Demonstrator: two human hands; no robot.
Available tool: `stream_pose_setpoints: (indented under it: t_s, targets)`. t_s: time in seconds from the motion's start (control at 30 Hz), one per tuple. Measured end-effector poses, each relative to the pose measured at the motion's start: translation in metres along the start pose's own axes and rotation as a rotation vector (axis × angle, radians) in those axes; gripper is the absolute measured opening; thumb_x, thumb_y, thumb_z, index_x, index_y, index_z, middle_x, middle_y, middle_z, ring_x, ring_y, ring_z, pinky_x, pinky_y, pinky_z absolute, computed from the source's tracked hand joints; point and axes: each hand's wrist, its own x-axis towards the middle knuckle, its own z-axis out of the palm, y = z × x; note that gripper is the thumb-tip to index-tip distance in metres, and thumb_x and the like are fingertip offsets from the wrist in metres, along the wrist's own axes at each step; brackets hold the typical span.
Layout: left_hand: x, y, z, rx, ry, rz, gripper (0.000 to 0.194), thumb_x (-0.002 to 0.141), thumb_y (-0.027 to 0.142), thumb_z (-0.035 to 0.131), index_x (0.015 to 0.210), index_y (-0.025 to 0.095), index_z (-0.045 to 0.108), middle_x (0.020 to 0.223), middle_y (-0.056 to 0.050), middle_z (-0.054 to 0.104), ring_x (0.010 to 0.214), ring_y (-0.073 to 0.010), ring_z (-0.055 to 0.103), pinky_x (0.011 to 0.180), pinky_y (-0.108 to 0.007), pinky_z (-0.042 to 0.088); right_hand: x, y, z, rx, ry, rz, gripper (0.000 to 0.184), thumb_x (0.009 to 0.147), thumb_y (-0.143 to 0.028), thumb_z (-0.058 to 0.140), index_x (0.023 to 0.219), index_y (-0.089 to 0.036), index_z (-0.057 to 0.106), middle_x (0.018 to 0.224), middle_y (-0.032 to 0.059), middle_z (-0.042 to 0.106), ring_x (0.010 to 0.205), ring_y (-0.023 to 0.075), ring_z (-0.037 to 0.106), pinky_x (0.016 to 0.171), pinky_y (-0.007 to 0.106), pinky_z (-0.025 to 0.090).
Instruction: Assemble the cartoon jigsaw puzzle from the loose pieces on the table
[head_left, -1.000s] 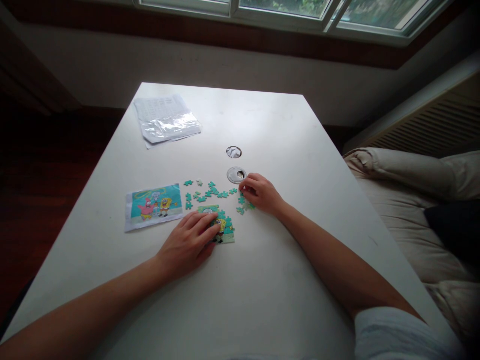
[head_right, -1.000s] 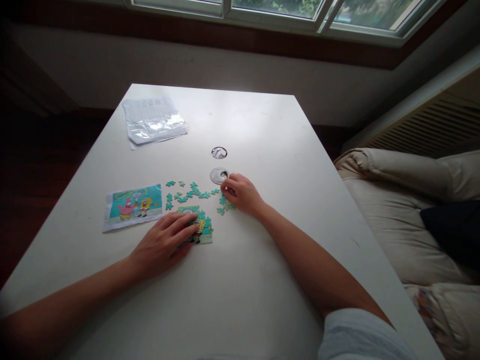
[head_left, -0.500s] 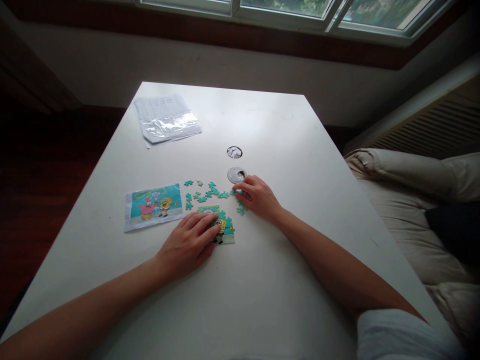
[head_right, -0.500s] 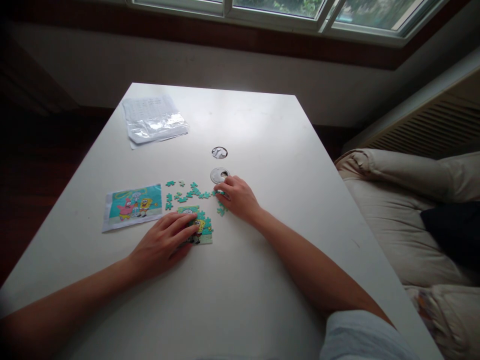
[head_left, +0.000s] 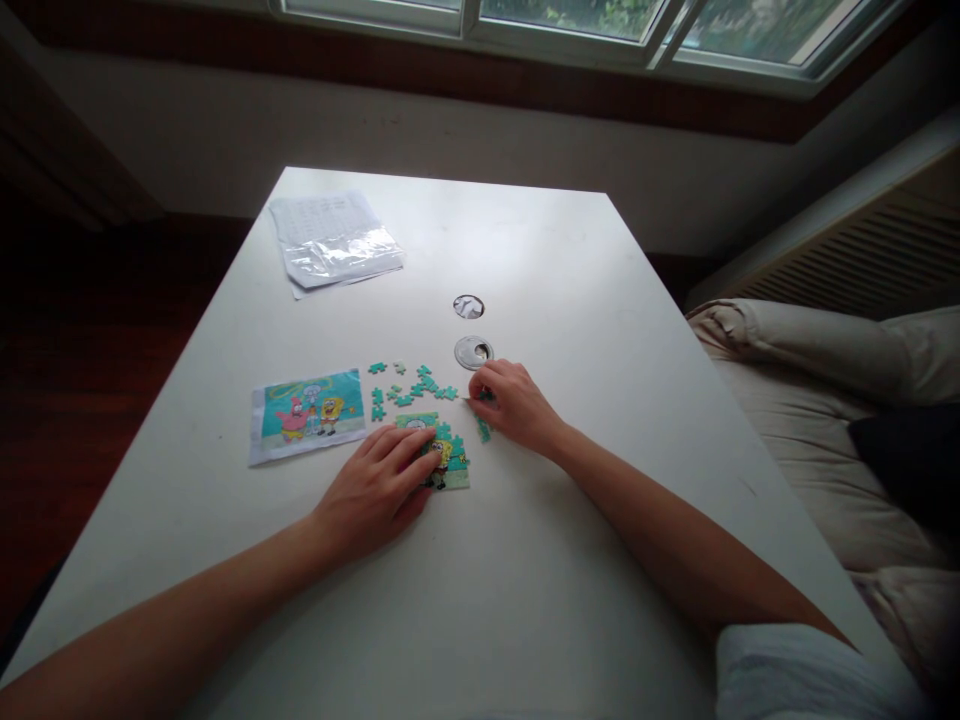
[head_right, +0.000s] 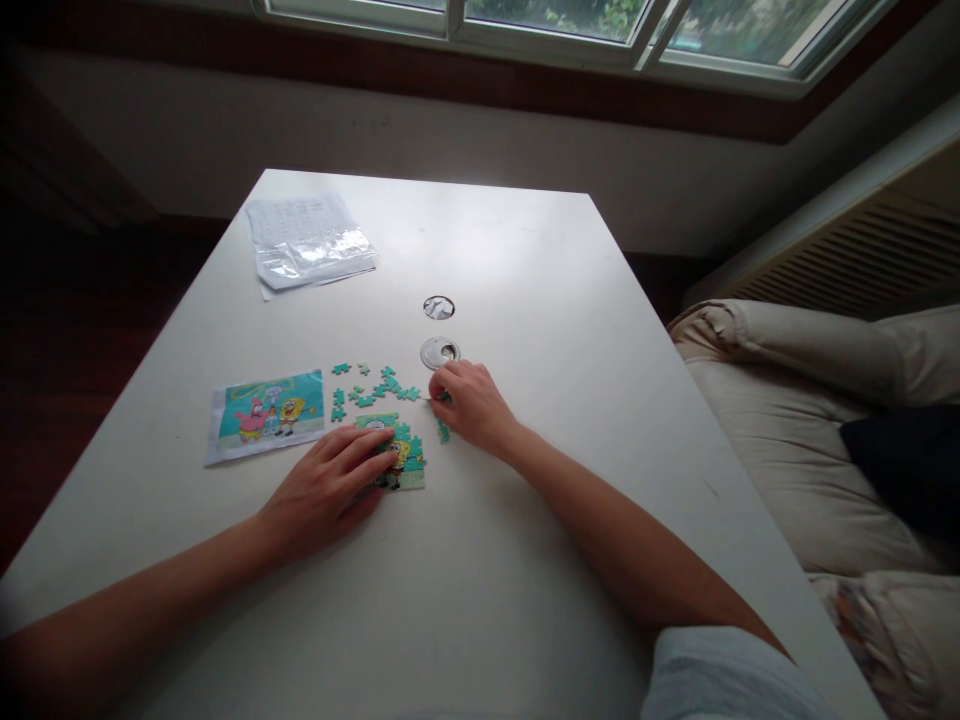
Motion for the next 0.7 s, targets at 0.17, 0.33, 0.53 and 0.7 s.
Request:
stream_pose_setpoints:
  t_s: [0.17,0.33,0.53,0.7]
  targets:
    - [0.000,0.001,0.001,0.005,-0.014,-0.002,0.038,0.097,0.023,0.053,0.133,0.019,0.059,0.146,-0.012,0.055,0.129,-0.0322,0.050,0.113,-0.056,0.041,-0.001,-0.014,0.002,0.188,-0.012,-0.063,0.007,0.092,-0.017,0.063,0.088,-0.022,0.063,0.083,0.0002,0.069,0.081,0.0168,0.060,0.086,0.034,0.039]
    - [-0.001,0.010,0.005,0.004,-0.010,-0.018,0.037,0.097,0.025,0.053,0.133,0.018,0.060,0.147,-0.012,0.054,0.131,-0.0319,0.049,0.115,-0.054,0.040,-0.004,-0.025,0.009,0.248,-0.083,-0.062,0.005,0.091,-0.018,0.066,0.088,-0.022,0.067,0.080,0.0000,0.070,0.078,0.0166,0.061,0.084,0.033,0.040]
    - [-0.002,0.013,0.006,0.004,-0.005,-0.027,0.036,0.097,0.024,0.053,0.132,0.018,0.061,0.147,-0.012,0.054,0.131,-0.0318,0.049,0.115,-0.054,0.040,-0.004,-0.027,0.013,0.262,-0.082,-0.047,0.006,0.091,-0.019,0.067,0.086,-0.023,0.067,0.079,-0.0003,0.069,0.078,0.0165,0.060,0.084,0.034,0.040]
    - [-0.001,0.012,0.005,0.000,-0.006,-0.025,0.036,0.097,0.024,0.054,0.131,0.018,0.061,0.146,-0.012,0.054,0.131,-0.0318,0.049,0.115,-0.054,0.040,-0.004,-0.027,0.013,0.212,-0.071,-0.060,0.007,0.090,-0.020,0.068,0.084,-0.022,0.065,0.079,0.0012,0.064,0.080,0.0179,0.056,0.082,0.033,0.041]
